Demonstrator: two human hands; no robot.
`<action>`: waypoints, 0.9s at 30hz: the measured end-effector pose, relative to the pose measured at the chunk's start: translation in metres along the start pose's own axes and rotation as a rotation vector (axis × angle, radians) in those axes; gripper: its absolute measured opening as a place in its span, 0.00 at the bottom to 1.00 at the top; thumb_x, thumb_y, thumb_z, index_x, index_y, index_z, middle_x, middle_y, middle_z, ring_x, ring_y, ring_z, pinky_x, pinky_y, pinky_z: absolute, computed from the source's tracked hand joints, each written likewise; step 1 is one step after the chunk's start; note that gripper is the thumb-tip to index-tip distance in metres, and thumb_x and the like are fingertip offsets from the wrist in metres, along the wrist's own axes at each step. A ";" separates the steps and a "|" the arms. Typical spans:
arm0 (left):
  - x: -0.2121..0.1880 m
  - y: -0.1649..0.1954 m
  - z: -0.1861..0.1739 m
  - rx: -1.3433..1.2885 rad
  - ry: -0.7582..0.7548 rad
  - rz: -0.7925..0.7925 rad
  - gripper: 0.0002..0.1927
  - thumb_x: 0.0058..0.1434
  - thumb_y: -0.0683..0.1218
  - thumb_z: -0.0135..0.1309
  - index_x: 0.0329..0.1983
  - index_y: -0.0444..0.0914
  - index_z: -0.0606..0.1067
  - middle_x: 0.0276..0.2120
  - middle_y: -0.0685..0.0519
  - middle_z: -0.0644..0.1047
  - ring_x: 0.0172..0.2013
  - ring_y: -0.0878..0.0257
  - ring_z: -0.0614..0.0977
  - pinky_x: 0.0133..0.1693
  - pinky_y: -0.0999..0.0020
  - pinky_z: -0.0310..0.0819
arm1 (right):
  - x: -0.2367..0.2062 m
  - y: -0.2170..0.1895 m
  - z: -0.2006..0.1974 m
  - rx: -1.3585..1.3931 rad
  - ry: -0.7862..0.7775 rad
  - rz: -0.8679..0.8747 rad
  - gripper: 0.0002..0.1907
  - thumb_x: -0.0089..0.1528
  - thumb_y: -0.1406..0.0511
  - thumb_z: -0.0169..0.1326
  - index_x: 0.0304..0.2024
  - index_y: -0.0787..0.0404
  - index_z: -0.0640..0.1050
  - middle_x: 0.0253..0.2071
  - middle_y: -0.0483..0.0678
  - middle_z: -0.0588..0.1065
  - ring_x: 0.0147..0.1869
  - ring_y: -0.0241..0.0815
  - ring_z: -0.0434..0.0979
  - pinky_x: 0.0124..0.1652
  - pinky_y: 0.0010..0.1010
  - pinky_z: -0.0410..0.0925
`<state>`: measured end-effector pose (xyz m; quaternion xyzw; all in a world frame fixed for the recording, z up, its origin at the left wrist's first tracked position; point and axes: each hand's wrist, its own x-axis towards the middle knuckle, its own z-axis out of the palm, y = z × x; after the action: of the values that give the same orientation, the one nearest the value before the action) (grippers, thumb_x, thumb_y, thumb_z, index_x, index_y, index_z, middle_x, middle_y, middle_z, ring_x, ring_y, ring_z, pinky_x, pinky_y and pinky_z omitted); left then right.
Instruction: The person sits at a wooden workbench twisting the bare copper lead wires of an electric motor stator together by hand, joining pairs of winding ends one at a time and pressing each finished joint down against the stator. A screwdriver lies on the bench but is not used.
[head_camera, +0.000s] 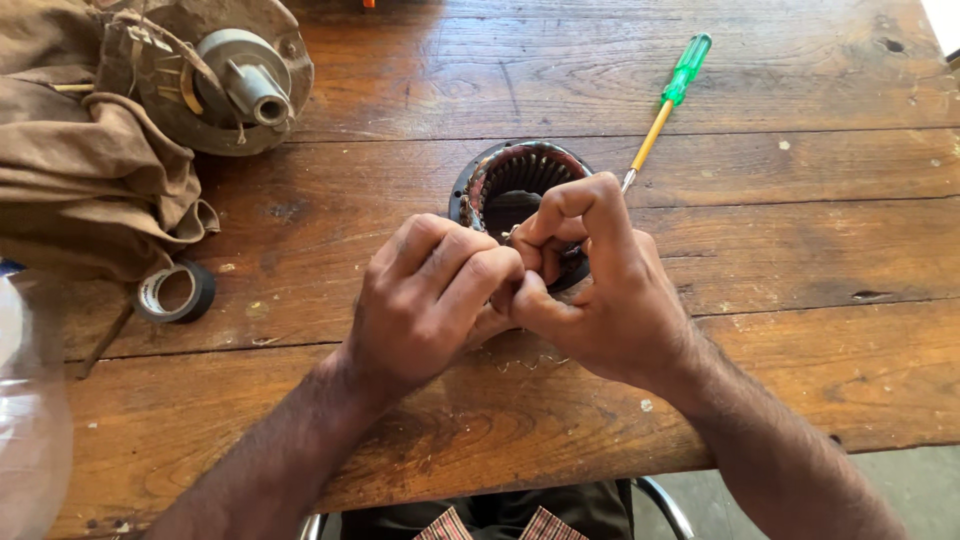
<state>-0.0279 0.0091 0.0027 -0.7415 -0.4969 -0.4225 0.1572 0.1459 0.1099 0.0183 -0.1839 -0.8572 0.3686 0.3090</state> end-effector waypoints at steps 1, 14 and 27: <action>0.000 0.001 -0.001 0.018 -0.003 0.003 0.13 0.60 0.45 0.68 0.43 0.36 0.77 0.37 0.53 0.77 0.41 0.58 0.78 0.42 0.61 0.77 | 0.000 0.000 0.001 -0.009 0.000 0.000 0.24 0.60 0.74 0.59 0.51 0.63 0.60 0.38 0.48 0.75 0.37 0.34 0.77 0.39 0.28 0.75; -0.001 0.001 0.006 0.134 -0.049 -0.001 0.13 0.64 0.49 0.64 0.43 0.36 0.75 0.35 0.53 0.74 0.38 0.59 0.75 0.41 0.58 0.74 | 0.002 -0.001 0.000 -0.026 -0.046 -0.014 0.23 0.60 0.75 0.57 0.51 0.63 0.59 0.35 0.47 0.74 0.37 0.34 0.79 0.37 0.26 0.76; -0.003 -0.011 0.012 -0.118 -0.057 -0.082 0.12 0.60 0.42 0.64 0.39 0.40 0.71 0.33 0.54 0.72 0.39 0.56 0.75 0.48 0.56 0.67 | 0.002 0.001 -0.005 0.036 -0.097 0.020 0.23 0.60 0.76 0.55 0.51 0.61 0.59 0.39 0.47 0.72 0.37 0.32 0.74 0.36 0.26 0.73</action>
<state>-0.0322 0.0202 -0.0082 -0.7402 -0.5056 -0.4357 0.0815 0.1479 0.1140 0.0208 -0.1689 -0.8625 0.3955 0.2667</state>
